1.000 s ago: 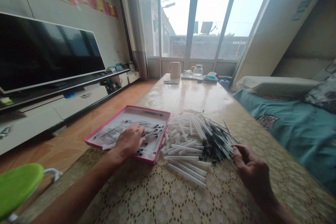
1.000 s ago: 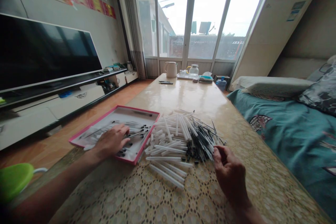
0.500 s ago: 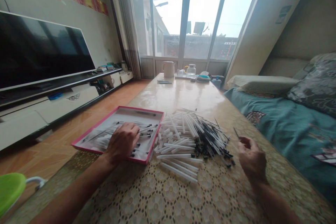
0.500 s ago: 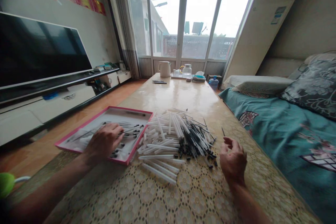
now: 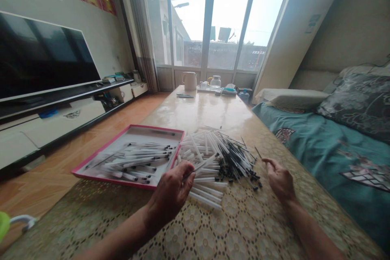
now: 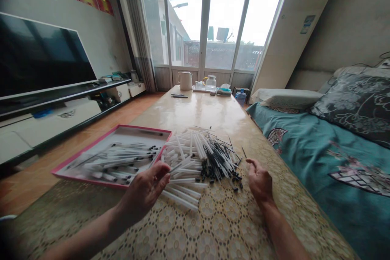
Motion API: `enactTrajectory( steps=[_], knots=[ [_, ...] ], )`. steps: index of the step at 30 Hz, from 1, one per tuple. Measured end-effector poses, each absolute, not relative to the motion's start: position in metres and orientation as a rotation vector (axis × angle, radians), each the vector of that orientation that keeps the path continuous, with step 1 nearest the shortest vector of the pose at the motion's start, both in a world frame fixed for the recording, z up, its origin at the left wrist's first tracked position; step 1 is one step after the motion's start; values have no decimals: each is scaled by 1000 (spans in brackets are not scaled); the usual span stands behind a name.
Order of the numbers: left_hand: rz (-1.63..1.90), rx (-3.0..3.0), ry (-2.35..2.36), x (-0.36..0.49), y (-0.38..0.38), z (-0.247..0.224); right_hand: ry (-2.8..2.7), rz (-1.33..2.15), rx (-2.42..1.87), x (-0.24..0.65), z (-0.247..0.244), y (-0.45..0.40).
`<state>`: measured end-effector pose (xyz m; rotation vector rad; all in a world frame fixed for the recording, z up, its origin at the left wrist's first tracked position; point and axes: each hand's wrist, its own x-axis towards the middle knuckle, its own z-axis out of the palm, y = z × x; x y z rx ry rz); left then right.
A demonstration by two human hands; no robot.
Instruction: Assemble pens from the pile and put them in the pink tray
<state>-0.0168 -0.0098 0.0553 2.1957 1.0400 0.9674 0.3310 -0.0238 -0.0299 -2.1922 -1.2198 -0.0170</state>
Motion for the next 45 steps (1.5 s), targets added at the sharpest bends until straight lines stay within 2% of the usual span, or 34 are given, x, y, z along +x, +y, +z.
enactTrajectory(
  steps=[9,18,24,28,31,32,35,40,45],
  knots=[
    [815,2140,959,3,-41,34,-1176,8,-2281,328,-30,-15],
    [860,2124,927,-2,-33,14,-1330,262,-1935,340,-23,1],
    [893,2150,952,-5,-32,14,-1190,161,-1835,347,-23,-2],
    [901,2201,949,-5,-31,14,-1193,17,-1789,321,-6,-21],
    [879,2279,927,-5,-30,12,-1456,48,-1668,275,12,-44],
    [871,2304,920,-5,-29,11,-1742,71,-1546,257,16,-52],
    [864,2352,872,-4,-29,6,-2191,-79,-1323,211,23,-67],
    [891,2378,833,-6,-24,4,-2308,-295,-1326,193,12,-66],
    [924,2503,941,-10,-17,7,-2256,-131,-1328,209,3,-62]
  ],
)
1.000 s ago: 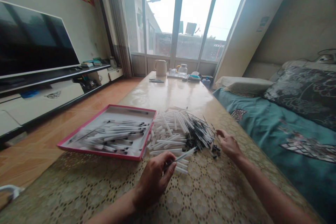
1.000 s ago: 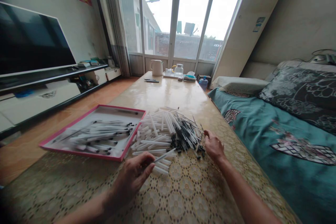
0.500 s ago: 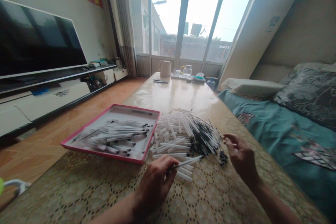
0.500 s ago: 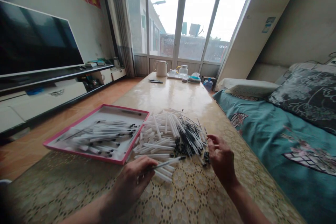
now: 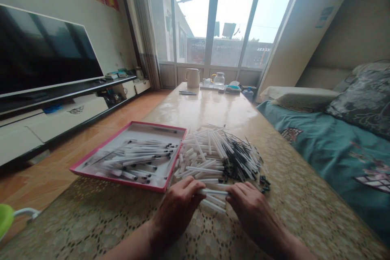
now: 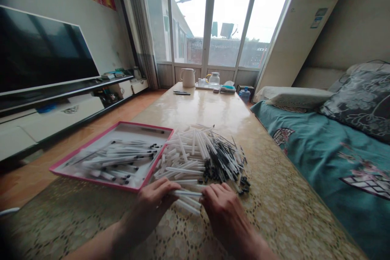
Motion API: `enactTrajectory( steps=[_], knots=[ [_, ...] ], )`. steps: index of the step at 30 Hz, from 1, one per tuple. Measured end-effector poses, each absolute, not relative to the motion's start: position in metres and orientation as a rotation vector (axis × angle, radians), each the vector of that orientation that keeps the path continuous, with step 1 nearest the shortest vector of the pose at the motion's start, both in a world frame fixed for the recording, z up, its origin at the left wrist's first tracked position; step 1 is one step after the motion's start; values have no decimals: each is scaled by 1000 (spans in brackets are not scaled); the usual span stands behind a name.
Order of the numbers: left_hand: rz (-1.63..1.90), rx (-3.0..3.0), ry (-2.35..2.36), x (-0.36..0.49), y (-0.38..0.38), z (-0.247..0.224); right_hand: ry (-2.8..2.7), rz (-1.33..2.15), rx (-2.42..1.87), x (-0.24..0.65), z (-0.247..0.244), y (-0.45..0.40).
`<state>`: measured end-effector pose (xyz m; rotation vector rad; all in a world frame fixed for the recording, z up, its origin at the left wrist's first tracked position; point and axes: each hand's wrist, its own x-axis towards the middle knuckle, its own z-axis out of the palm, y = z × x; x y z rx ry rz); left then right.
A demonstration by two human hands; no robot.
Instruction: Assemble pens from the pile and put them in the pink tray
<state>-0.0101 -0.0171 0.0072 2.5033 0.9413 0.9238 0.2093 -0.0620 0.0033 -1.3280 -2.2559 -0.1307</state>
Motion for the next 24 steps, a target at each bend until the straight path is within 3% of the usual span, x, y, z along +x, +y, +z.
enactTrajectory(
  steps=[16,24],
  knots=[
    [658,3083,592,-8,-24,24,-2374,414,-1299,208,0,-73],
    [675,2821,719,-8,-26,22,-2447,14,-1326,217,-12,-69]
  ],
)
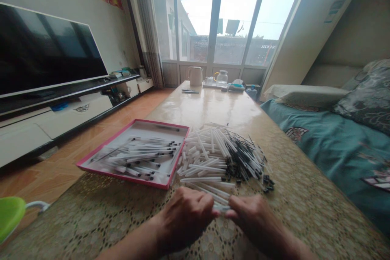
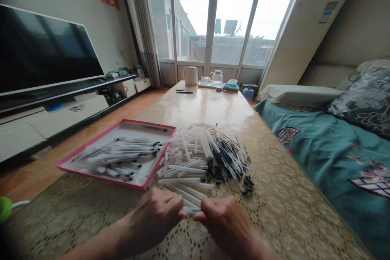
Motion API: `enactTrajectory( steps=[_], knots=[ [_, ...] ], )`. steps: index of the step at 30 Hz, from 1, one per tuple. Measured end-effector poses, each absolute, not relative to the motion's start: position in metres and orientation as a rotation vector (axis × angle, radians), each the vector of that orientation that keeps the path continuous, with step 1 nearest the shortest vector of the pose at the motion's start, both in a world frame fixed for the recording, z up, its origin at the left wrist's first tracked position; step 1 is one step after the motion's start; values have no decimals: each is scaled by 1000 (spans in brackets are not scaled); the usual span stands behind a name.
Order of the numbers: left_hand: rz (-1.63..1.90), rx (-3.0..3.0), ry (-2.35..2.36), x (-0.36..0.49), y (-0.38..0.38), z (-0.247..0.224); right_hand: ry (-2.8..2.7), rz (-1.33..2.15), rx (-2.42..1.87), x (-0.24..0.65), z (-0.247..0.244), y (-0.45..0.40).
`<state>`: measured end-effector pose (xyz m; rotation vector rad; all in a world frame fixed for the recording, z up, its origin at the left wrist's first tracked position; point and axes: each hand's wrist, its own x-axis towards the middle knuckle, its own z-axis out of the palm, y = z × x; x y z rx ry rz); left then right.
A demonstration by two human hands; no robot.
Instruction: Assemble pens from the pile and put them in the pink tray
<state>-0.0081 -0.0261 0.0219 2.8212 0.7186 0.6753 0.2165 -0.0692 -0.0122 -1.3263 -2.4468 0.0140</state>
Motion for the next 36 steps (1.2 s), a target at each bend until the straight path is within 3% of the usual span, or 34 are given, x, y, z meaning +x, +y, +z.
enactTrajectory(
  steps=[5,10,16,24,33,36],
  knots=[
    [840,2032,962,-14,-13,29,-2146,-284,-1472,244,-3,-63],
    [908,1512,941,-7,-4,27,-2050,84,-1517,232,-3,-58],
    [1090,1481,863,-6,-5,20,-2090,249,-1418,214,4,-63],
    [707,1143,639,12,-26,9,-2253,237,-1284,194,1,-67],
    [916,884,726,1,-13,1,-1741,825,-1401,222,4,-63],
    [929,868,717,-1,-12,2,-1722,863,-1366,225,0,-62]
  ],
)
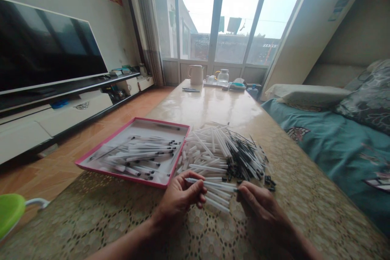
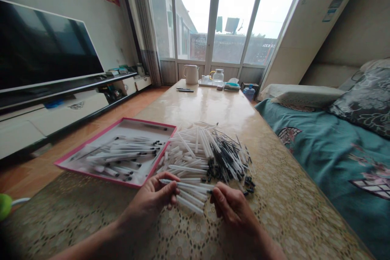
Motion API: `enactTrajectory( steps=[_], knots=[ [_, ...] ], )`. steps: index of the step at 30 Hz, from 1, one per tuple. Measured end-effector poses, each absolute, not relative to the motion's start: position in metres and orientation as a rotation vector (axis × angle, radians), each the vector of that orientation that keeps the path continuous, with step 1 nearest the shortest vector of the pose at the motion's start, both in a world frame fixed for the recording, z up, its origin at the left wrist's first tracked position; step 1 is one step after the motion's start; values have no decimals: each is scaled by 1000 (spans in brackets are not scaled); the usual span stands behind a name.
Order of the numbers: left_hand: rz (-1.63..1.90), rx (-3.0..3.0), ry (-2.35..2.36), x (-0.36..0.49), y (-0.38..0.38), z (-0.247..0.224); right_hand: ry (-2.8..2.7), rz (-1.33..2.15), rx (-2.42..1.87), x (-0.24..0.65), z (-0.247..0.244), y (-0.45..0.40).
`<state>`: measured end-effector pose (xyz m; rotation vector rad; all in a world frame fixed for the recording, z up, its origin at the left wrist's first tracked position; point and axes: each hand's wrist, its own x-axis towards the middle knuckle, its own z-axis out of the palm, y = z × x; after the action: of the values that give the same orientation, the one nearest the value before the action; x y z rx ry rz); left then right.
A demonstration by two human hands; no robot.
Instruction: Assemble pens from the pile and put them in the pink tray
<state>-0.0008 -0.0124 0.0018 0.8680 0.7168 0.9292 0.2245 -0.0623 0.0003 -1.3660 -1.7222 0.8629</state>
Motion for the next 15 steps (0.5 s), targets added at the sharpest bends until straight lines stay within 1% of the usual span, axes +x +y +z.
enactTrajectory(
  steps=[8,15],
  knots=[
    [936,876,742,0,-12,-2,-1737,847,-1363,220,-5,-61],
    [925,890,779,0,-12,-1,-1779,760,-1416,224,-7,-58]
  ],
)
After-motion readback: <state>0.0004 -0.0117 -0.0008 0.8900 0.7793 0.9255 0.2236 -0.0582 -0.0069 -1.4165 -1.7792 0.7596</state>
